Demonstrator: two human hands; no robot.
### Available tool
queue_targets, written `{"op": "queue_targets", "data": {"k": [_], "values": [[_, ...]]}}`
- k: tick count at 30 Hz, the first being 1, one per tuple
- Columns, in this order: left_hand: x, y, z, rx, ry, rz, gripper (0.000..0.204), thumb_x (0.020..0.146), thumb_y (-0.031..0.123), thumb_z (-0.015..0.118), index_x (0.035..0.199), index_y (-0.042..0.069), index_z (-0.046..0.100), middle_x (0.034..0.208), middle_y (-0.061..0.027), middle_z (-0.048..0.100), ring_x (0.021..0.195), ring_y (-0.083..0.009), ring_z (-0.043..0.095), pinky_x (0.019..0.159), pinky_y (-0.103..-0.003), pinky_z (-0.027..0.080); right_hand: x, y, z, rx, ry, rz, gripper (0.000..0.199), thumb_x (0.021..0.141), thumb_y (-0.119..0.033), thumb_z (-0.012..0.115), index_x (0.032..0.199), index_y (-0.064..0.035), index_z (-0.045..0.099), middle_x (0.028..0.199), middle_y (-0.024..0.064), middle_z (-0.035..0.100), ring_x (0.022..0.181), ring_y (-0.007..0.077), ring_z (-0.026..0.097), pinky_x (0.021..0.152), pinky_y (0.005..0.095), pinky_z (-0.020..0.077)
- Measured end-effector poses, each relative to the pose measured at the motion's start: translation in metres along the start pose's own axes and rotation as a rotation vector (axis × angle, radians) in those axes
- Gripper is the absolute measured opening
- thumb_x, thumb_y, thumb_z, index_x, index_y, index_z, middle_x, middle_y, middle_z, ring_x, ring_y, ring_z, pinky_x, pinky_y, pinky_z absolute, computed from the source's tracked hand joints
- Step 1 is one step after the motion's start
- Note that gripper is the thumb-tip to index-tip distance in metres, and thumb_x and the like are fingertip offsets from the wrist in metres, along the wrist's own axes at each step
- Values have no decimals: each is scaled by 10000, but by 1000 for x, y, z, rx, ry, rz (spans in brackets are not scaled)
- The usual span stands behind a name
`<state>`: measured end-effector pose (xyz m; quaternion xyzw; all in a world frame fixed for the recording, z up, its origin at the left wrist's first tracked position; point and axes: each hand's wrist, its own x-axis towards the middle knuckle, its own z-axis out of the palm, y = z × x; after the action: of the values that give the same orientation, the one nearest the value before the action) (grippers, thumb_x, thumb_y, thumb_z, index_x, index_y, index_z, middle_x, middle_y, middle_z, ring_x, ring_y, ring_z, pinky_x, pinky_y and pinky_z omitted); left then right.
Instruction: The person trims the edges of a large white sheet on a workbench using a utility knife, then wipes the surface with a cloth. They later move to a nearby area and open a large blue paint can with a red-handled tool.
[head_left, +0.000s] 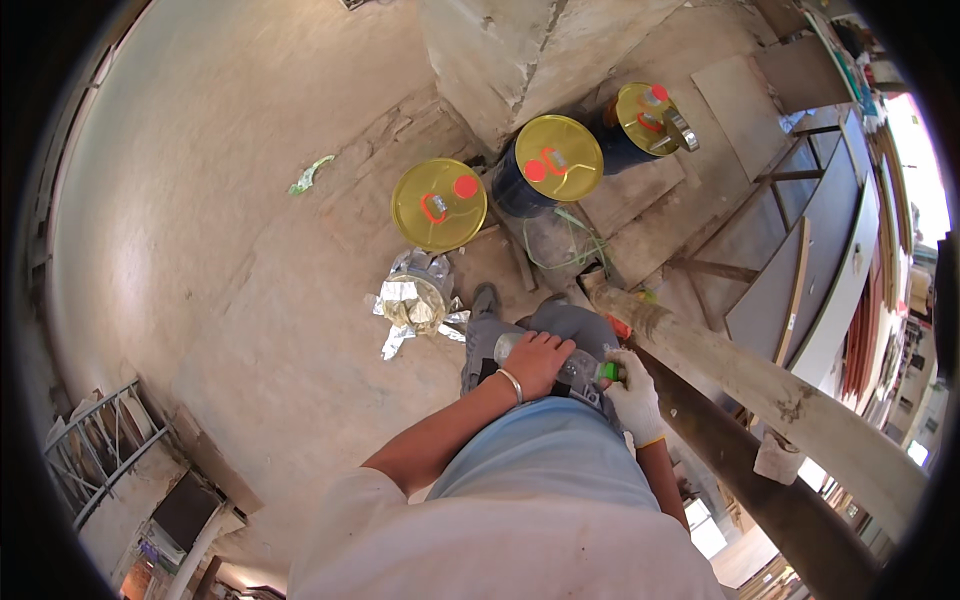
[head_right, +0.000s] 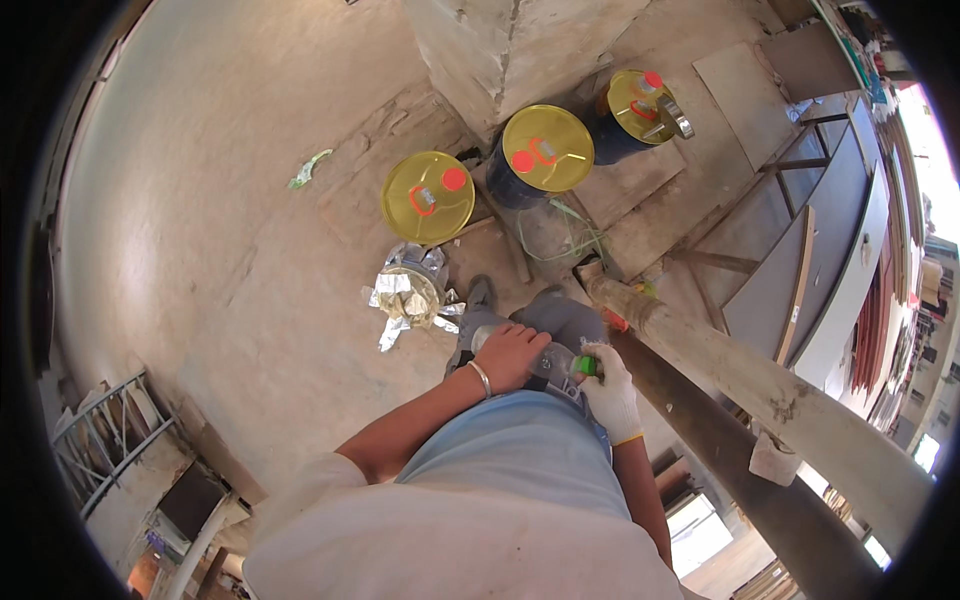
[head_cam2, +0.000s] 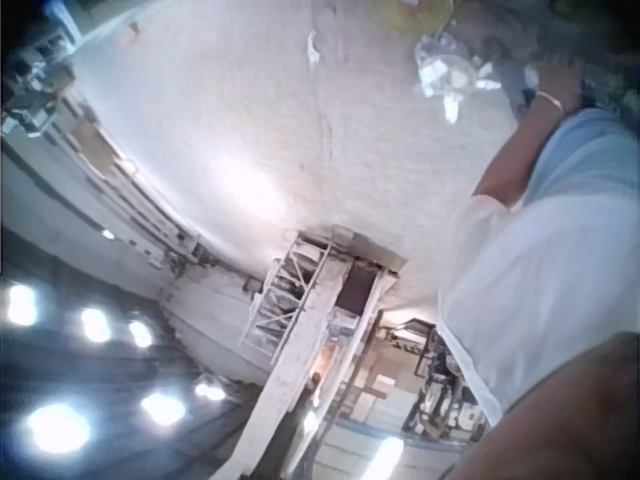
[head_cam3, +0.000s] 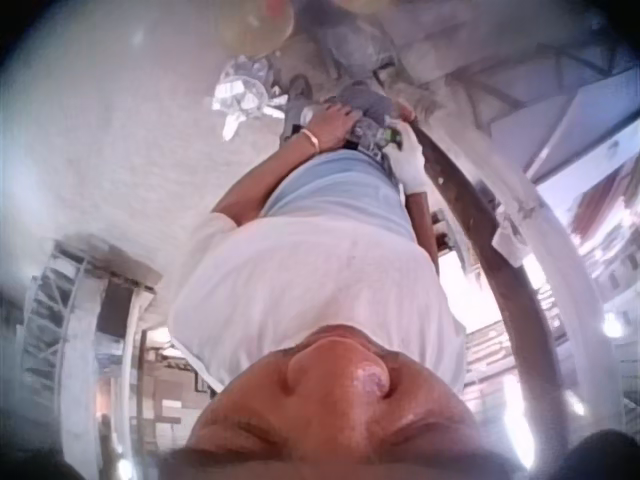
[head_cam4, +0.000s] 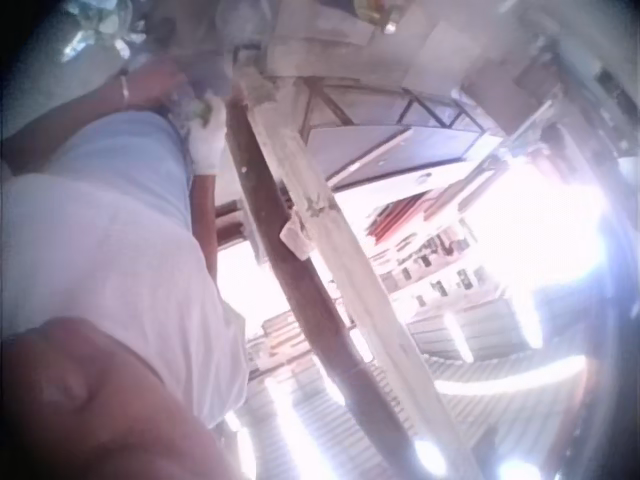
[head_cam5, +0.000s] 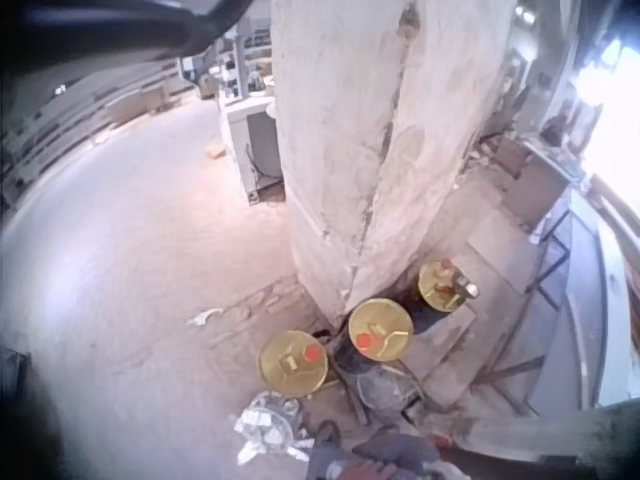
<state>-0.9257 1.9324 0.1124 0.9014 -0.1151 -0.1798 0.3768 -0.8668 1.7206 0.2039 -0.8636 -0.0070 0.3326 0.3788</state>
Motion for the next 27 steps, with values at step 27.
{"op": "queue_targets", "data": {"k": [27], "values": [[181,83,-142,-130,662,-521,709,698,117,810,1334,42,507,1204,-194,638,1137,-397,616,975,-464,498,314,171,-234,775,-216,537,341,864,7,595,1200,-55,605,935,115,617,784,264,670,644,447,629]]}}
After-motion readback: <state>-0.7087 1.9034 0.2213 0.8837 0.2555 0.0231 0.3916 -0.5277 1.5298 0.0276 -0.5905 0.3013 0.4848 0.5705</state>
